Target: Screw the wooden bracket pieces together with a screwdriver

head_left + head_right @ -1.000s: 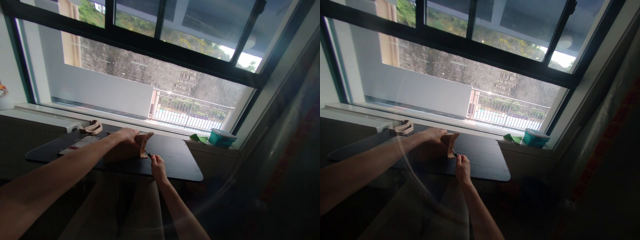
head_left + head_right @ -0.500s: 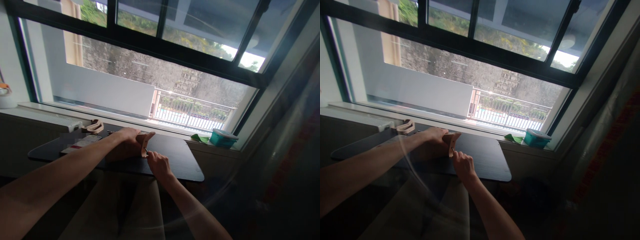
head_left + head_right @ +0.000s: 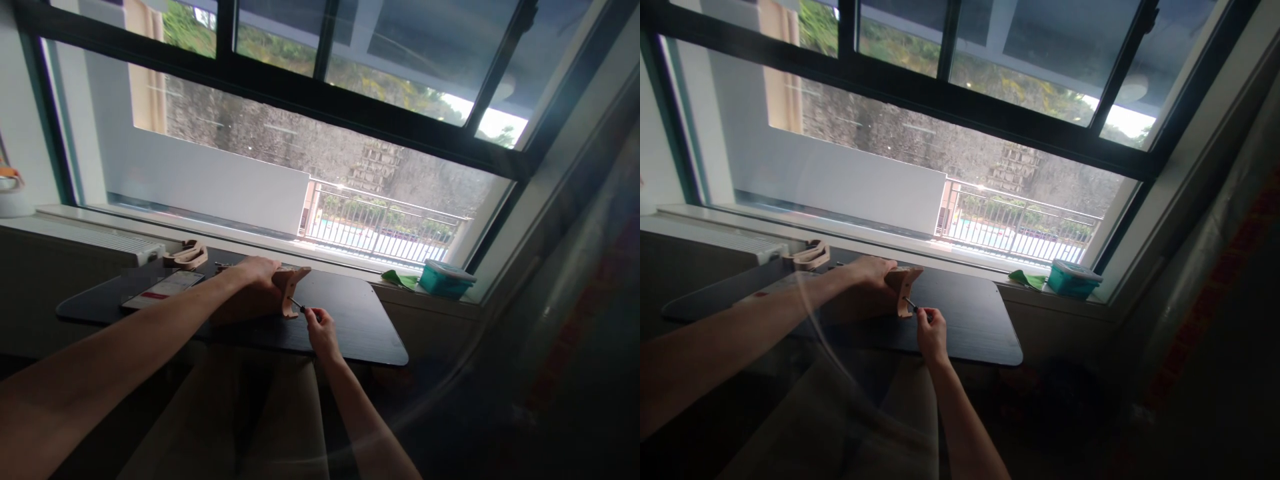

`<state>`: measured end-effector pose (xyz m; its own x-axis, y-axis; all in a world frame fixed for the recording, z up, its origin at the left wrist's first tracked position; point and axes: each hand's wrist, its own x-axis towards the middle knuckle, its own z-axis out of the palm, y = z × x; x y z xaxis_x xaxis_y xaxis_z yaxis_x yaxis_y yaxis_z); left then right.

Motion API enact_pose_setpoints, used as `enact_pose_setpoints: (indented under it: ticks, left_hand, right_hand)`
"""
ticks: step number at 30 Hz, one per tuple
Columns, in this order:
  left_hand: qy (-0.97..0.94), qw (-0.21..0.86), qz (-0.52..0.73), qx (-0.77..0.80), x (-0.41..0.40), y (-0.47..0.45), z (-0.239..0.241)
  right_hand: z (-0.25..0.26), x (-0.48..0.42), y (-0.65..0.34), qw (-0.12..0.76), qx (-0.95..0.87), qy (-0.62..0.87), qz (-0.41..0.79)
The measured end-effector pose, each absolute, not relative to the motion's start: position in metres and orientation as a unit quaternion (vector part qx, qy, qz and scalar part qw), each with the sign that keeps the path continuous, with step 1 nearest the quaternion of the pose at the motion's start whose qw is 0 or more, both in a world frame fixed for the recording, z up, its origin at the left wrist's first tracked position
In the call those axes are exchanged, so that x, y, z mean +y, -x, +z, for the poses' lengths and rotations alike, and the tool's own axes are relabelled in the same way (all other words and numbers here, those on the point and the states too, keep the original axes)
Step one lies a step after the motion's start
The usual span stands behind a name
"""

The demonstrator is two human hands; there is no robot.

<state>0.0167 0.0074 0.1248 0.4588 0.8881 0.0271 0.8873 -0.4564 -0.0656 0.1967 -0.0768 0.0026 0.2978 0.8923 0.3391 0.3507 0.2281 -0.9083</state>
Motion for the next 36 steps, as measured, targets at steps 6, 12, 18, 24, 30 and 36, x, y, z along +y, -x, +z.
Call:
enact_pose_setpoints:
  ticks: [6,12,18,24,30,36]
  left_hand:
    - [0.851,0.032,0.011,-0.524,0.01,-0.016,0.125]
    - [0.855,0.037,0.009,-0.517,0.009,-0.016,0.124]
    - [0.854,0.034,0.009,-0.519,0.005,-0.017,0.126]
    - [0.853,0.039,0.011,-0.521,0.009,-0.017,0.125]
    - [0.85,0.035,0.014,-0.526,0.009,-0.016,0.124]
    - [0.844,0.024,0.016,-0.535,0.012,-0.015,0.125]
  right_hand:
    - [0.027,-0.094,-0.202,0.267,-0.751,0.597,-0.091]
    - [0.034,-0.091,-0.195,0.194,-0.794,0.557,-0.148]
    - [0.02,-0.092,-0.191,0.288,-0.737,0.605,-0.087]
    - [0.003,-0.08,-0.181,0.425,-0.626,0.651,0.054]
    - [0.011,-0.087,-0.195,0.398,-0.659,0.636,0.057]
    - [0.03,-0.097,-0.202,0.215,-0.788,0.558,-0.145]
